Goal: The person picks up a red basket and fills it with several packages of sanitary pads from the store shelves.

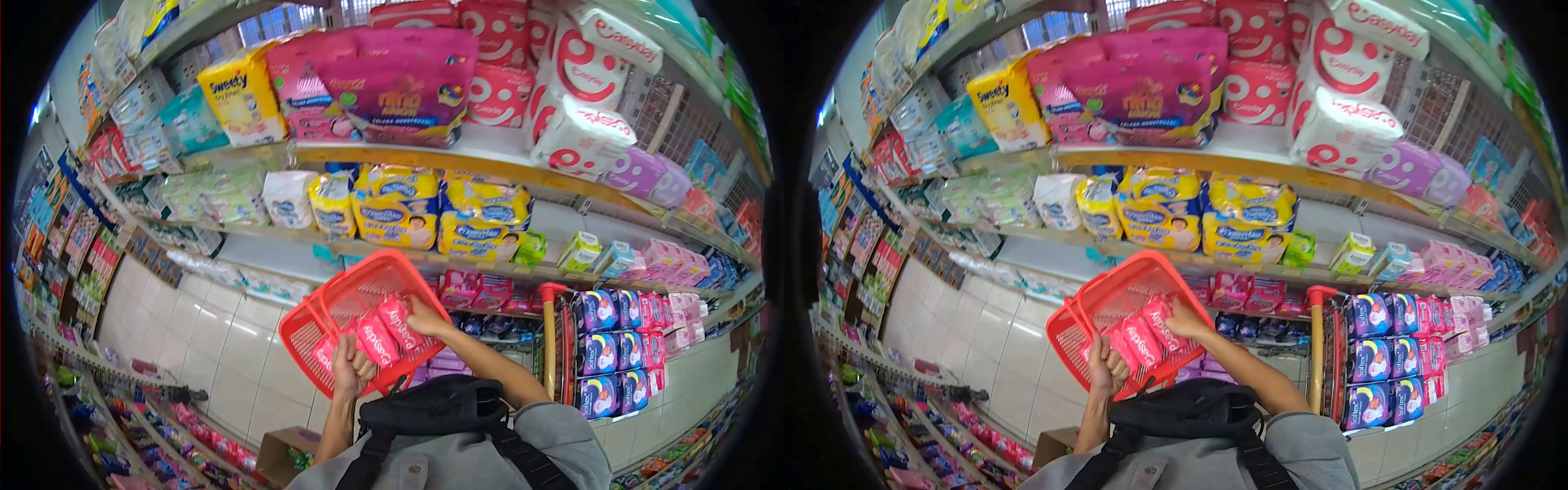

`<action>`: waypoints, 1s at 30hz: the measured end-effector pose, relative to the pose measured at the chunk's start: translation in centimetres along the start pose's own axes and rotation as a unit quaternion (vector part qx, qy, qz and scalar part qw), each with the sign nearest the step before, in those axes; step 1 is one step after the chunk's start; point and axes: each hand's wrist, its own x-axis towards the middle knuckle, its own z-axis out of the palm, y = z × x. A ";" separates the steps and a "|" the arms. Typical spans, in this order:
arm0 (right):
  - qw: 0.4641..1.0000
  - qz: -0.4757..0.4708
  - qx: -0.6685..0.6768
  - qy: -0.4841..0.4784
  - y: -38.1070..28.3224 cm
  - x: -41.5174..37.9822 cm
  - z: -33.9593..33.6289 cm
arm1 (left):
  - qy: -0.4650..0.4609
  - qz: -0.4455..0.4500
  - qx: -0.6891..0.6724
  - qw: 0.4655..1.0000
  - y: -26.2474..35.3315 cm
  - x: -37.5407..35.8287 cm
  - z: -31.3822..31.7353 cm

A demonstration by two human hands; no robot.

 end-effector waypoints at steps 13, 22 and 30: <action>0.799 -0.354 -0.262 0.408 -30.8 0.5 -30.1 | 0.073 0.032 -0.013 0.997 0.5 0.3 -2.3; 0.750 -0.056 -0.559 0.350 -32.5 10.1 -37.6 | 0.101 0.063 -0.020 0.993 1.3 -1.5 -3.9; 0.818 0.032 -0.547 0.173 -34.6 11.0 -38.9 | 0.130 0.082 -0.042 0.987 1.7 -2.8 -4.7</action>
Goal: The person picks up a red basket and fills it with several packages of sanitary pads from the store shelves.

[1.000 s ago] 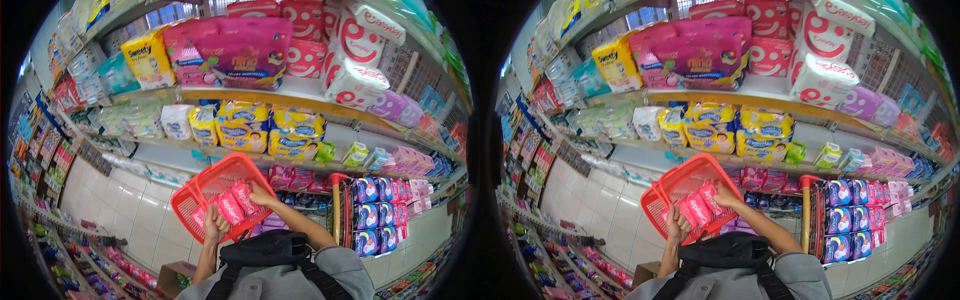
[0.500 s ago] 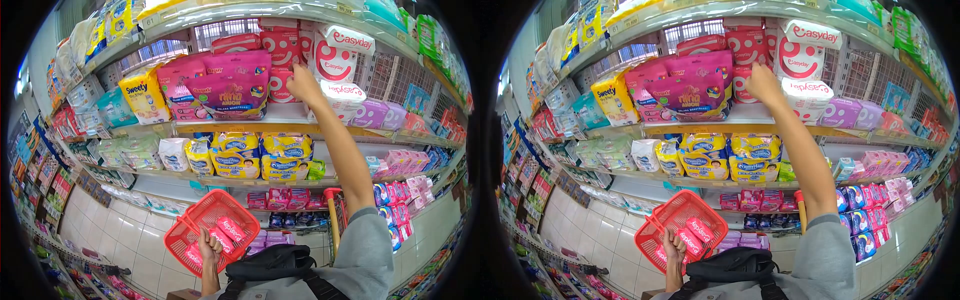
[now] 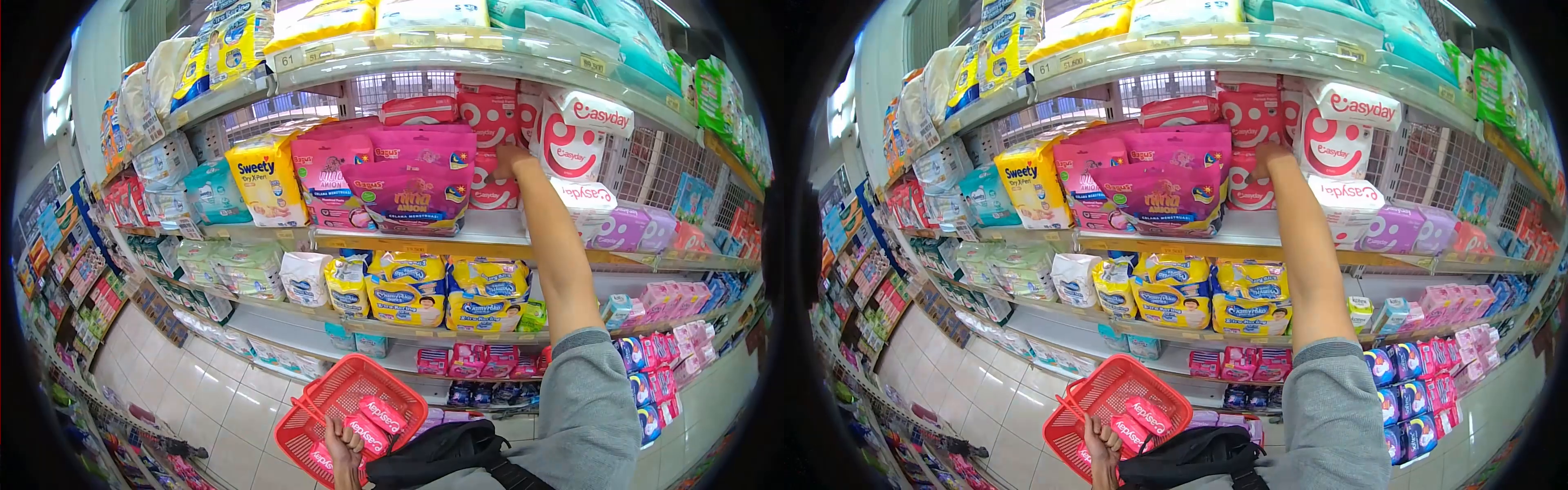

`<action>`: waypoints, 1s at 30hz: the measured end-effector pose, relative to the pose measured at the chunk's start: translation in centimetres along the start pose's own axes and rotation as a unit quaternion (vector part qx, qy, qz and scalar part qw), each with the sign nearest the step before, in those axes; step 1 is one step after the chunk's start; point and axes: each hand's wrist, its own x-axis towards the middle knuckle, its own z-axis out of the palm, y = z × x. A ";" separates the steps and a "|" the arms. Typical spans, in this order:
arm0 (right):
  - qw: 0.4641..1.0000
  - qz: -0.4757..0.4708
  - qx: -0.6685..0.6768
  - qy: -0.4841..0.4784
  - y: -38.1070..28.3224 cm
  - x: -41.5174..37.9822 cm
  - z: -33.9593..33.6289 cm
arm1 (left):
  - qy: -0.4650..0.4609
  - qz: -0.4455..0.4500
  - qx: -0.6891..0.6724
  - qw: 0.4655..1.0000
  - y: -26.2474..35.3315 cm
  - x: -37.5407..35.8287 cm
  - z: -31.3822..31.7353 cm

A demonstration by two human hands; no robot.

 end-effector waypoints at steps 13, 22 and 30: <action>0.994 0.015 -0.062 0.084 -0.9 0.1 -0.2 | 0.032 -0.017 0.023 0.999 0.3 0.8 -0.2; 0.995 0.050 -0.066 0.059 -1.6 -0.2 -1.8 | 0.005 -0.034 0.015 0.999 0.0 1.8 0.0; 0.992 0.030 -0.117 -0.038 -4.7 -7.9 -7.4 | -0.014 -0.044 0.002 0.999 0.4 2.2 0.9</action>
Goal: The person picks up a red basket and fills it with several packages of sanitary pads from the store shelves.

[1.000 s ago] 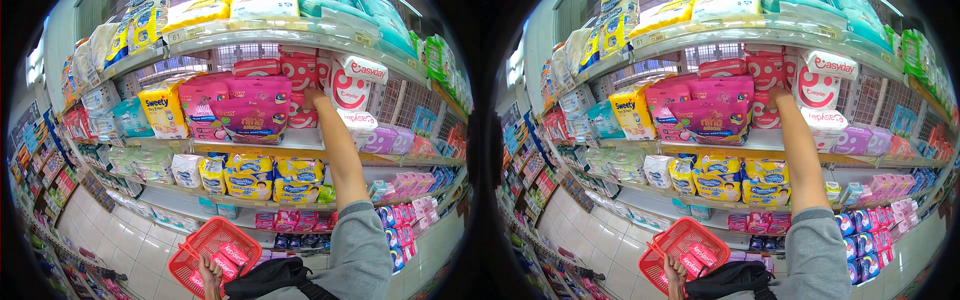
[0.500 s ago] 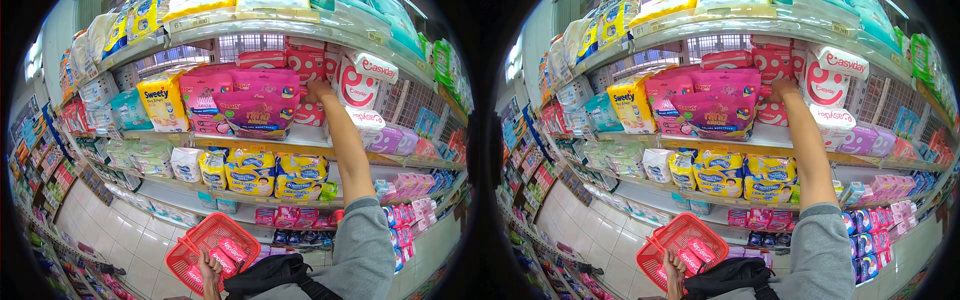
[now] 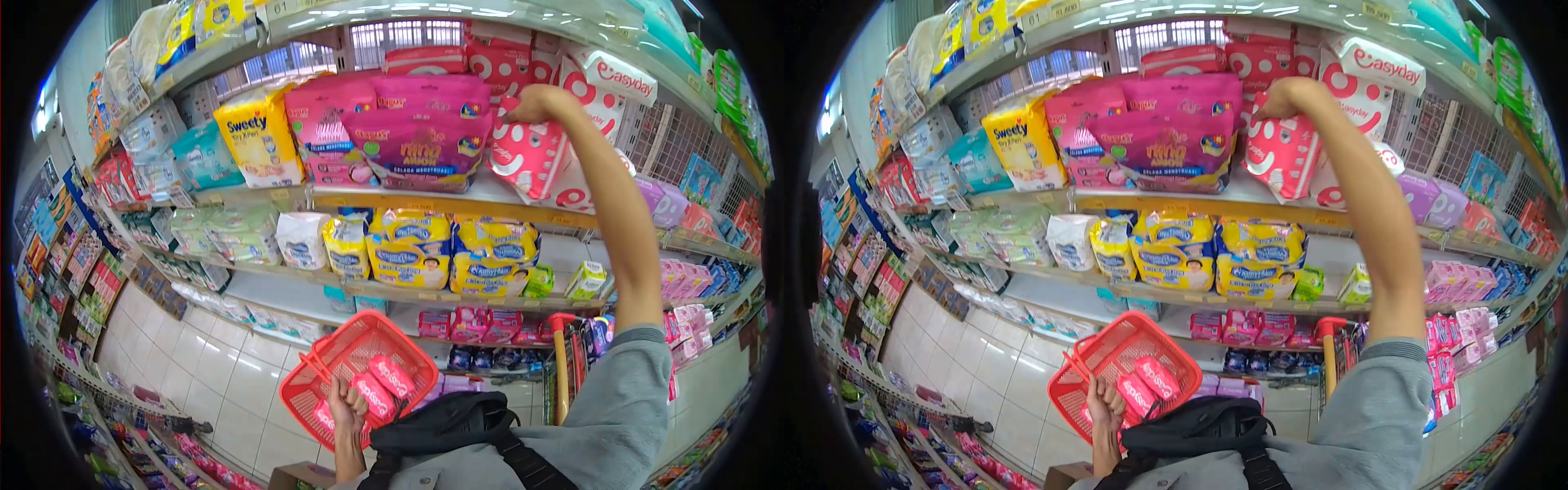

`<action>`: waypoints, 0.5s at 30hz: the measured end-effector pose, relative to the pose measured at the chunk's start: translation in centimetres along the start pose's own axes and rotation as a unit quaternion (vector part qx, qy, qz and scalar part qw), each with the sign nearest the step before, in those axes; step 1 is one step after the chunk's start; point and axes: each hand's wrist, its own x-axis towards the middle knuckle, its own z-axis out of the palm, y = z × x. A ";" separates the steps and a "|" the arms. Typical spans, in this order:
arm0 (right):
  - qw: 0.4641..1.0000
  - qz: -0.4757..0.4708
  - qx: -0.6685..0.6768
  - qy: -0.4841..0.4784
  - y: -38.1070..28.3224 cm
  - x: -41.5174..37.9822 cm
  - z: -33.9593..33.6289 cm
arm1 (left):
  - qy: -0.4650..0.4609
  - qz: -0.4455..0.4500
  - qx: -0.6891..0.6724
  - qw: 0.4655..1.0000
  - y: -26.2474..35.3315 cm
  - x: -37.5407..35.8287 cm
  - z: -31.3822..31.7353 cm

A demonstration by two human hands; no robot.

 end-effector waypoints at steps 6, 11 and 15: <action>0.996 -0.028 -0.024 0.083 0.1 -11.0 0.7 | -0.023 -0.005 -0.005 1.000 1.1 0.7 0.9; 0.970 -0.242 0.023 0.024 -2.8 -19.4 3.2 | -0.052 -0.027 0.002 0.998 2.7 0.7 3.0; 0.896 -0.441 0.024 0.038 -7.2 -20.8 9.2 | -0.115 -0.020 -0.015 0.993 3.6 -0.1 5.3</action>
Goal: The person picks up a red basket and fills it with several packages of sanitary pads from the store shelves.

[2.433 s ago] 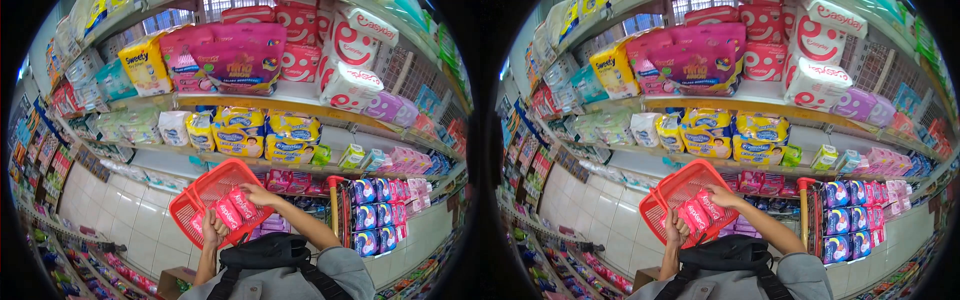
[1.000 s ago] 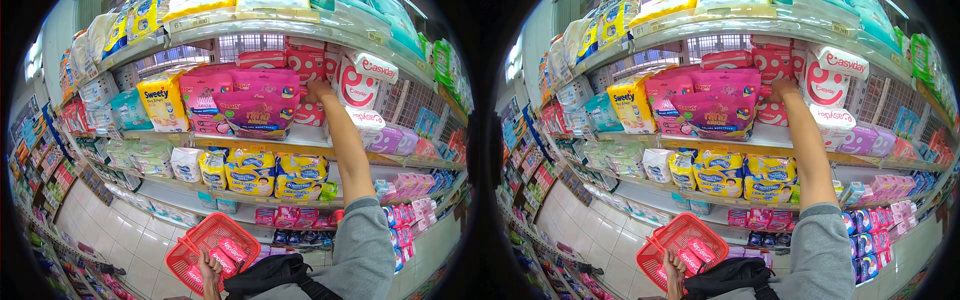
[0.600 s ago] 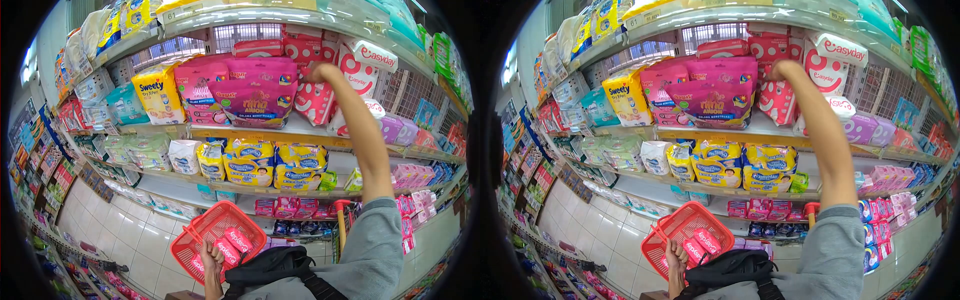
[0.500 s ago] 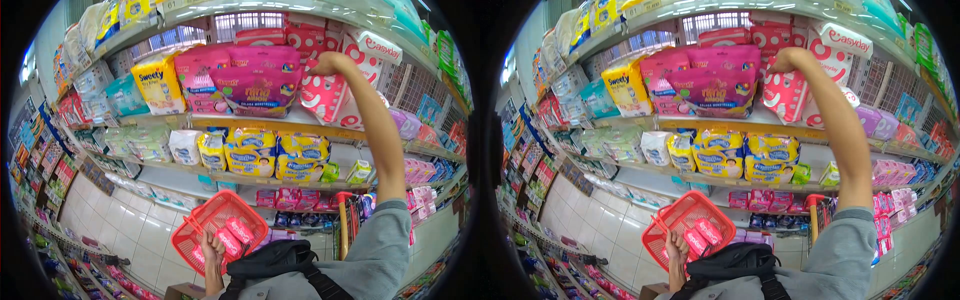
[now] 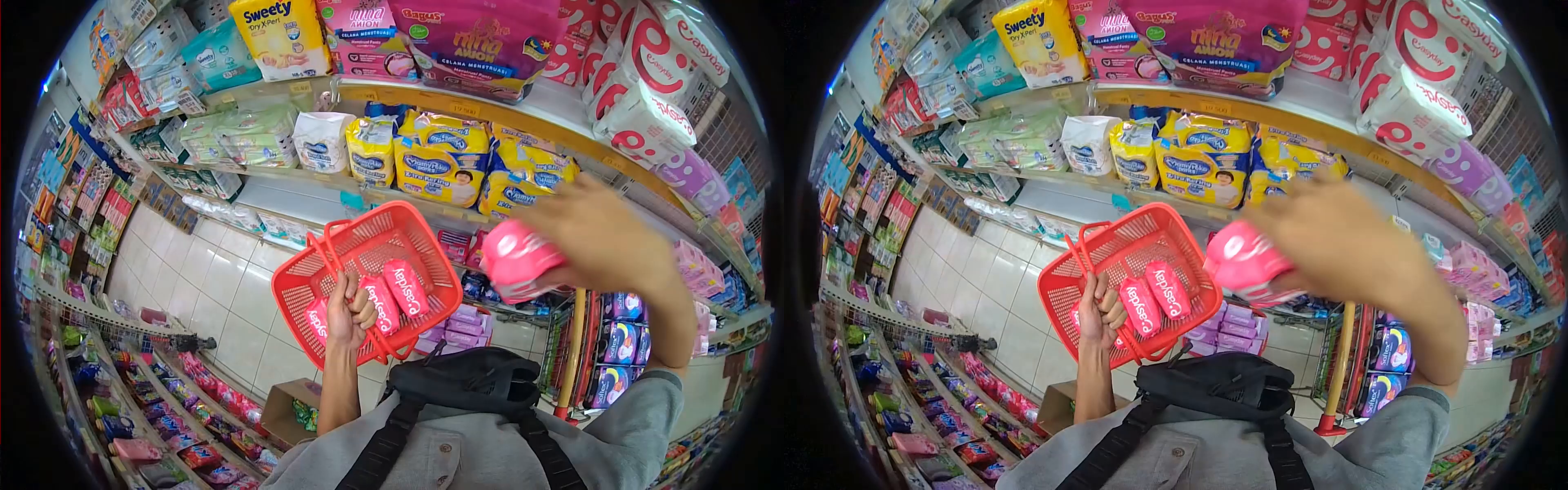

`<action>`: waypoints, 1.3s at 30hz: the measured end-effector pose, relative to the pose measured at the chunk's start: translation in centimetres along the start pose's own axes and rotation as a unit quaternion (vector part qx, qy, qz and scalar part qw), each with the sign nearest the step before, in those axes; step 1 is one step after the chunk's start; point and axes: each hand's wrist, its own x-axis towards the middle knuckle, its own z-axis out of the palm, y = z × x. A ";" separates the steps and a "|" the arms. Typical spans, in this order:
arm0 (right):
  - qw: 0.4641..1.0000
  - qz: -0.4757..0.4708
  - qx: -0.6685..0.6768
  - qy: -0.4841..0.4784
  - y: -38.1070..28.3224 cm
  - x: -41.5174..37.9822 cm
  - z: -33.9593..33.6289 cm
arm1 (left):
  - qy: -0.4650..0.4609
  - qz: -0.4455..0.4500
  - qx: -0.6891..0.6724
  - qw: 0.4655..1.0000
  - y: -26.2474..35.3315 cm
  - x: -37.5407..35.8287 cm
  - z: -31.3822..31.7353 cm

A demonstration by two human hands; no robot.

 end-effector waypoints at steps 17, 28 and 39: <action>0.943 -0.302 -0.127 0.066 -4.1 11.4 18.4 | -0.116 -0.044 -0.012 0.992 1.6 -0.8 4.1; 0.952 -0.227 0.193 -0.072 -3.3 9.5 21.7 | -0.173 -0.107 0.000 0.979 1.6 0.1 5.0; 0.987 -0.021 0.145 -0.063 -1.5 10.7 21.6 | -0.181 -0.112 -0.023 0.977 1.5 0.4 6.7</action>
